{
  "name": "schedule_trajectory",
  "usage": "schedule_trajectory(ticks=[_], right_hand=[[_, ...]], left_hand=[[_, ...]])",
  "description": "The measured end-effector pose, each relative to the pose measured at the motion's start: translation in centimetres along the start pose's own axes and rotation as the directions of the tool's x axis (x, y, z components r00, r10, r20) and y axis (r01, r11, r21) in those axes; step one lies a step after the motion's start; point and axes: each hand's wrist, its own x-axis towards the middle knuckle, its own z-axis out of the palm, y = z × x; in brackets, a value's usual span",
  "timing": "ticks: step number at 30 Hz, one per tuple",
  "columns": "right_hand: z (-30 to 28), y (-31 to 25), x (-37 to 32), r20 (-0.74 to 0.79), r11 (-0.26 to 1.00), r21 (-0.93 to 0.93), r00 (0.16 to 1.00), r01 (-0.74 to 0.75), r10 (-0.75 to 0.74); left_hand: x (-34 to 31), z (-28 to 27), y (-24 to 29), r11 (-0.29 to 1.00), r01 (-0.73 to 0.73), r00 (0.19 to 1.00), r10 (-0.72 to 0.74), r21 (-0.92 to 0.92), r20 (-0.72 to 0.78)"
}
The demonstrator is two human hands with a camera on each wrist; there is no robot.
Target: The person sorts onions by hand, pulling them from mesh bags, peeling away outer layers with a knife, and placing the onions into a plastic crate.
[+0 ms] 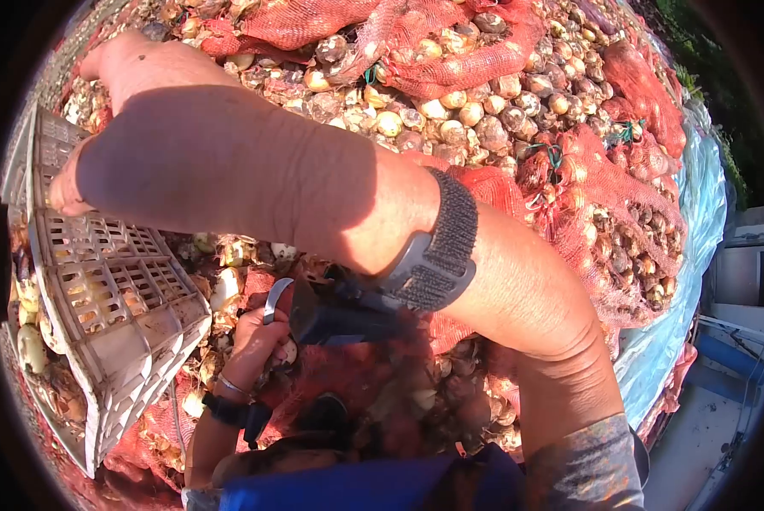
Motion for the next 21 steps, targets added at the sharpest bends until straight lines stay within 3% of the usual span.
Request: schedule_trajectory(ticks=[2,3,4,5,6,8,9,10,11,14,16,17,18,20,21], right_hand=[[-2.5,6.3,-2.5,0.015,0.942,0.026,0.942,-0.335,0.335],[-3.5,8.6,-5.2,0.017,0.862,0.045,0.863,-0.505,0.505],[-4.4,13.7,-9.3,0.092,0.810,0.059,0.812,-0.583,0.577],[-4.1,15.8,-13.6,0.115,0.776,-0.138,0.769,-0.615,0.629],[-3.7,17.5,-17.1,0.189,0.615,-0.477,0.610,-0.628,0.770],[-3.1,21.3,-25.8,0.206,0.615,-0.754,0.807,-0.229,0.553],[-3.8,20.4,-27.3,0.180,0.590,-0.766,0.796,-0.255,0.578],[-4.7,19.5,-28.5,0.206,0.561,-0.809,0.808,-0.176,0.551],[-5.8,19.0,-29.3,0.243,0.532,-0.842,0.818,-0.088,0.521],[-11.4,18.6,-33.6,0.179,0.423,-0.900,0.796,-0.105,0.579],[-16.2,16.6,-34.6,0.397,0.385,-0.906,0.666,0.176,0.632],[-17.2,16.3,-34.5,0.466,0.441,-0.862,0.735,0.250,0.493],[-17.5,16.3,-34.4,0.466,0.445,-0.861,0.730,0.246,0.499],[-17.2,15.2,-33.8,0.427,0.467,-0.880,0.571,0.086,0.701],[-16.2,14.4,-32.7,0.506,0.557,-0.805,0.728,0.205,0.463]], left_hand=[[0.2,-0.1,0.0,1.000,0.003,1.000,-0.003,0.006,-0.006],[0.0,-0.2,0.2,1.000,-0.003,1.000,0.003,-0.020,0.013],[-0.2,-0.3,0.3,0.999,-0.009,1.000,0.010,-0.047,0.029],[-0.3,-0.3,0.3,0.999,-0.003,0.999,0.005,-0.050,0.036],[-0.4,-0.4,0.3,1.000,0.010,1.000,-0.010,-0.023,0.010],[0.3,0.1,0.5,1.000,0.011,0.999,-0.011,0.013,0.035],[0.2,0.0,0.2,0.999,0.004,1.000,-0.003,-0.054,0.022],[0.2,-0.1,0.0,0.992,-0.003,1.000,0.003,-0.125,-0.001],[0.3,-0.1,-0.1,0.996,0.004,1.000,-0.007,-0.088,-0.024],[0.2,0.7,0.9,0.998,0.058,0.994,-0.055,0.023,-0.092],[0.4,0.8,1.0,0.991,0.079,0.993,-0.068,0.106,-0.099],[0.6,0.6,0.9,0.990,0.067,0.995,-0.056,0.121,-0.086],[0.8,0.5,0.7,0.989,0.055,0.996,-0.045,0.139,-0.075],[1.0,0.3,0.4,0.991,0.056,0.997,-0.049,0.123,-0.059],[1.1,0.3,0.4,0.988,0.062,0.996,-0.052,0.143,-0.073]])
